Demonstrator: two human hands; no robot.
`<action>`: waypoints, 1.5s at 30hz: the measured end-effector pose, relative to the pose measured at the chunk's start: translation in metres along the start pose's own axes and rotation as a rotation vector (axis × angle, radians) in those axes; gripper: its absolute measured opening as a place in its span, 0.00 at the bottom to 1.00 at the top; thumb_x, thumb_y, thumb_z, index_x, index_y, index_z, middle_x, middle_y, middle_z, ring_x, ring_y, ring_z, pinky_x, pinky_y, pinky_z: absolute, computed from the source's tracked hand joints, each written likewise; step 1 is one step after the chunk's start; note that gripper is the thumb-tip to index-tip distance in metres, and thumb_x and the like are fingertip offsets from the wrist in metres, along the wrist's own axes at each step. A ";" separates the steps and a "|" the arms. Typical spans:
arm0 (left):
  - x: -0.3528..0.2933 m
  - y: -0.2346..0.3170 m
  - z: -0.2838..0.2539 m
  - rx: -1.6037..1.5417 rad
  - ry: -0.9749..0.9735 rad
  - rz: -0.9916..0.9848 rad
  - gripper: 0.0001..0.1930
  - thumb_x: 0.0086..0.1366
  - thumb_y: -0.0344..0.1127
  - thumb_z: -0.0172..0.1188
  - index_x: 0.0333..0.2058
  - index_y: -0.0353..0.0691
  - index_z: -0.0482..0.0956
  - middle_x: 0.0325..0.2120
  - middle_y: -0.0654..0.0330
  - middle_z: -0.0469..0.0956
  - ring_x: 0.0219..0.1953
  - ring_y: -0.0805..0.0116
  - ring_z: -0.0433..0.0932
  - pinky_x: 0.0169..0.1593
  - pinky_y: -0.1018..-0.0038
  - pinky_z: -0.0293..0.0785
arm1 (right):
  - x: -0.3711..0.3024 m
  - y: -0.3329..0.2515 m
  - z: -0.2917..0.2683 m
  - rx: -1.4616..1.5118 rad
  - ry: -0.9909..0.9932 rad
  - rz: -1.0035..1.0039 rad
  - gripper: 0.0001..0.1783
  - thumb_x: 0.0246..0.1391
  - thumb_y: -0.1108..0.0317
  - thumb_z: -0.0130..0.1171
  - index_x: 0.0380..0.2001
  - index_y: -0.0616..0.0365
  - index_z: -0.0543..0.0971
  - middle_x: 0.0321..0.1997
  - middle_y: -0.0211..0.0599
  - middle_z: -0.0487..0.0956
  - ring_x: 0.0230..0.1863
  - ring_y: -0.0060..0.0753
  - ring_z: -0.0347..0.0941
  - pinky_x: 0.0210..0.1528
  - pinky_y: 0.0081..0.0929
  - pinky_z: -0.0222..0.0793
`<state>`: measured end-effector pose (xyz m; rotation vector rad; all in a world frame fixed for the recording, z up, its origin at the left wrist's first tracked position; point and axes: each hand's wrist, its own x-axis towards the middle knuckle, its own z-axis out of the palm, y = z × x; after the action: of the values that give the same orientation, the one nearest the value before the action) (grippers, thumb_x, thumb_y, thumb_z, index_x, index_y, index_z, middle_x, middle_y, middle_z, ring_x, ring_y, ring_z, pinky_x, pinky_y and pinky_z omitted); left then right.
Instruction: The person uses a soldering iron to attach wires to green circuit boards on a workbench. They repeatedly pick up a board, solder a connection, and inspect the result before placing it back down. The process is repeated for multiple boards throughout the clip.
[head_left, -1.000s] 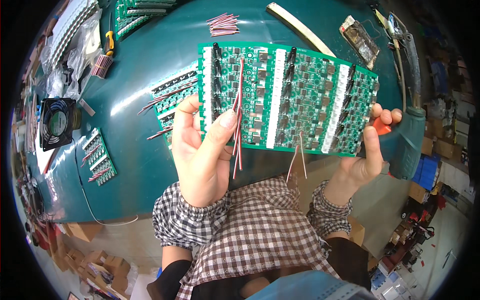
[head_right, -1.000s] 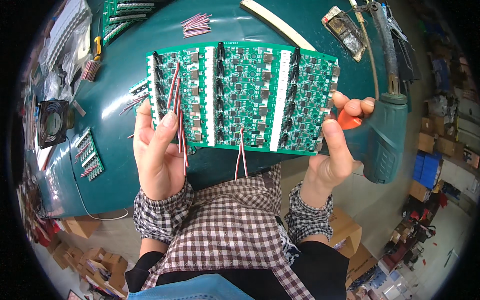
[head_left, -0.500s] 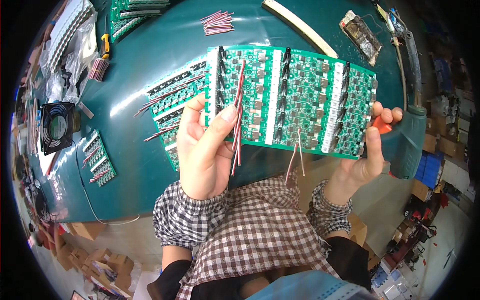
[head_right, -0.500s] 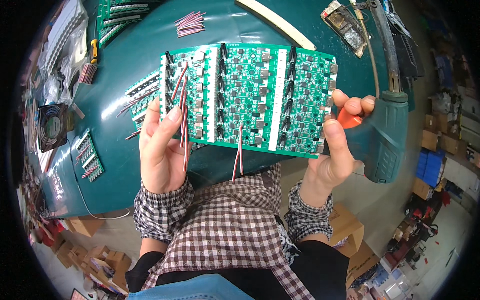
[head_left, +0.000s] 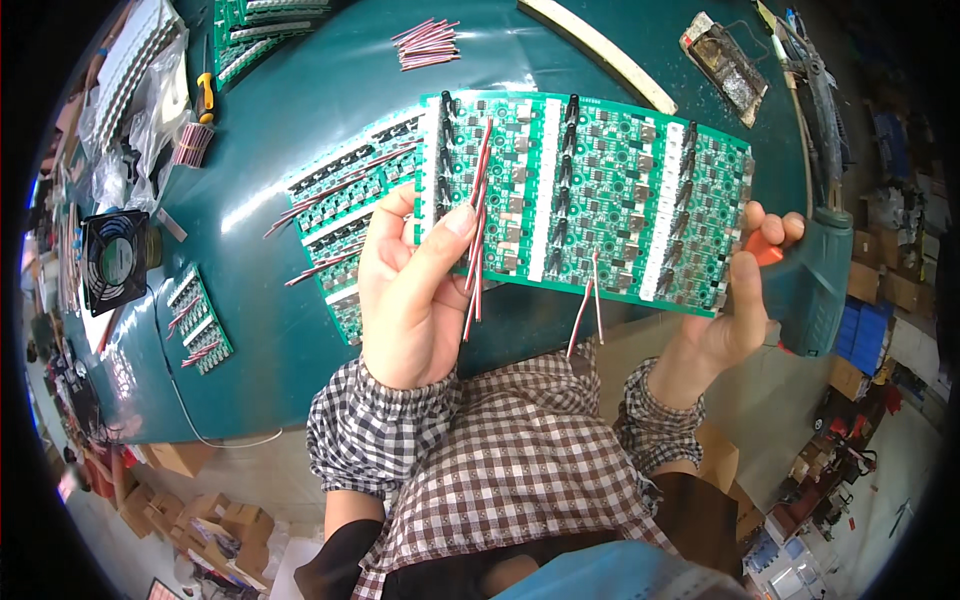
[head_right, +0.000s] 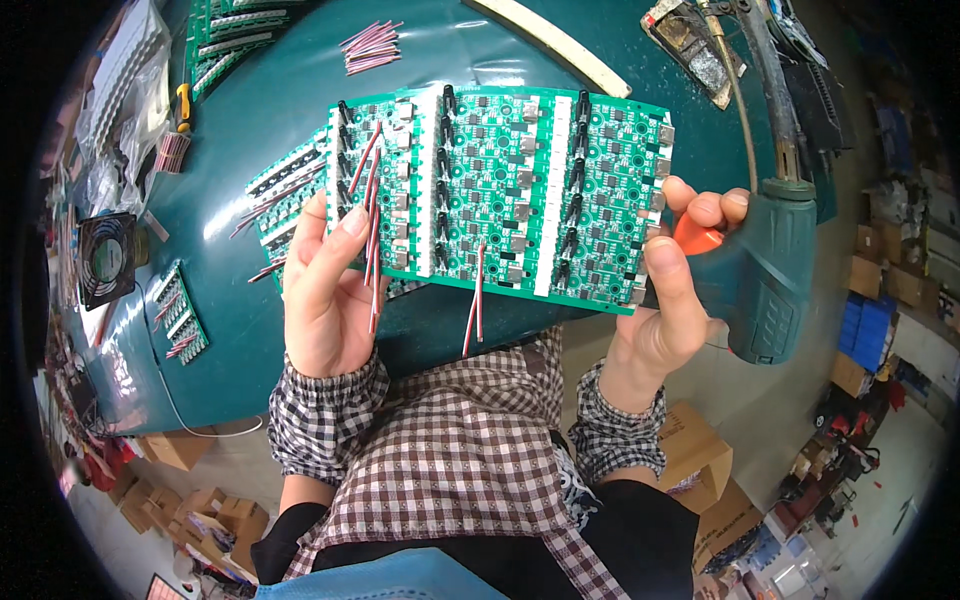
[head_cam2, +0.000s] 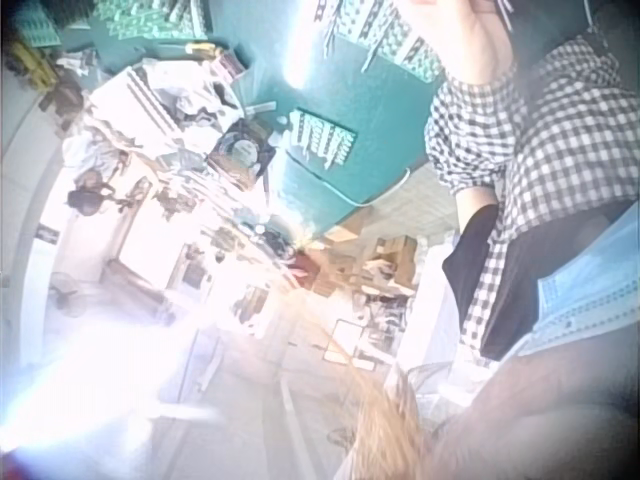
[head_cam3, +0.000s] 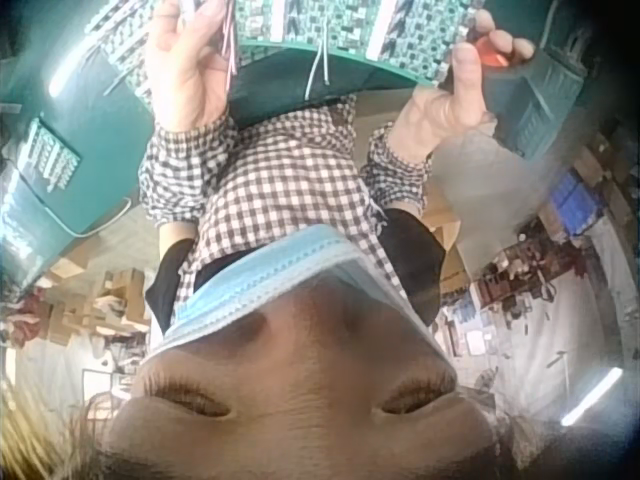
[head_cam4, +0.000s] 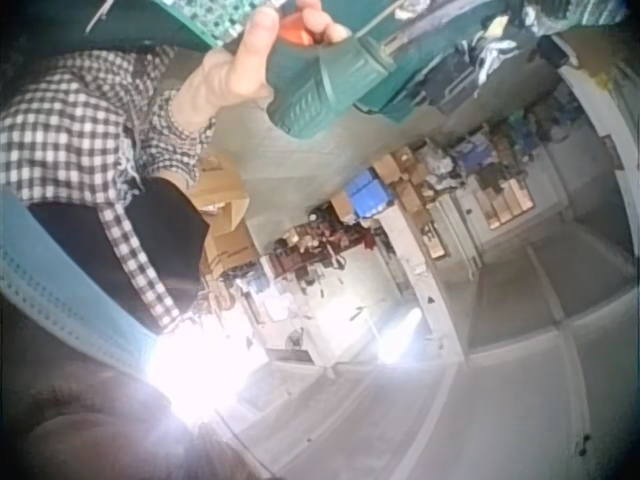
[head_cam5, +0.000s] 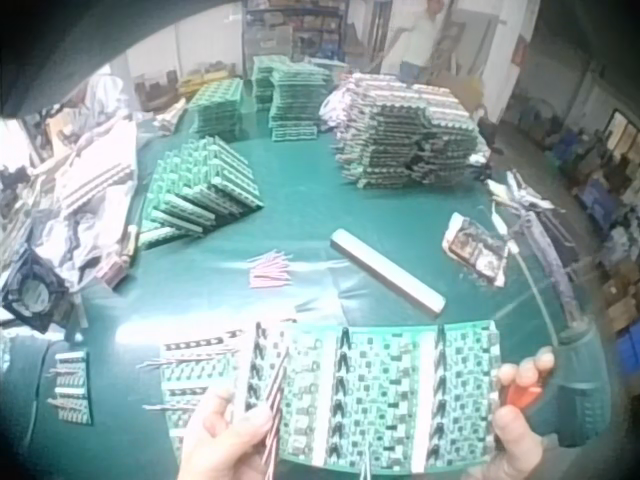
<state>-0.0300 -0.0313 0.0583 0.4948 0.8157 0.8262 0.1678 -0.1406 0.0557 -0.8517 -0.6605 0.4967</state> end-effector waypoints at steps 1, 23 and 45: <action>0.000 0.000 -0.002 0.001 -0.008 -0.001 0.21 0.62 0.28 0.55 0.53 0.35 0.62 0.41 0.57 0.77 0.38 0.74 0.79 0.36 0.79 0.80 | -0.001 0.001 -0.001 -0.009 0.025 0.000 0.27 0.47 0.87 0.50 0.52 0.59 0.63 0.47 0.37 0.71 0.56 0.37 0.67 0.63 0.39 0.60; 0.004 -0.005 0.010 0.045 -0.003 0.056 0.21 0.60 0.23 0.58 0.49 0.37 0.60 0.37 0.57 0.78 0.35 0.73 0.79 0.34 0.80 0.78 | -0.009 0.008 -0.015 -0.035 0.185 0.006 0.28 0.44 0.87 0.53 0.51 0.59 0.65 0.45 0.35 0.70 0.54 0.36 0.68 0.62 0.37 0.61; 0.011 -0.025 -0.015 1.437 0.070 0.915 0.20 0.54 0.24 0.63 0.48 0.37 0.74 0.52 0.48 0.66 0.54 0.56 0.67 0.54 0.67 0.65 | -0.007 0.031 0.022 -0.382 0.413 0.105 0.29 0.40 0.87 0.60 0.49 0.67 0.68 0.43 0.41 0.72 0.49 0.41 0.71 0.56 0.39 0.66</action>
<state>-0.0263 -0.0367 0.0278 2.2345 1.1846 0.9578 0.1436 -0.1163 0.0391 -1.3120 -0.3313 0.2752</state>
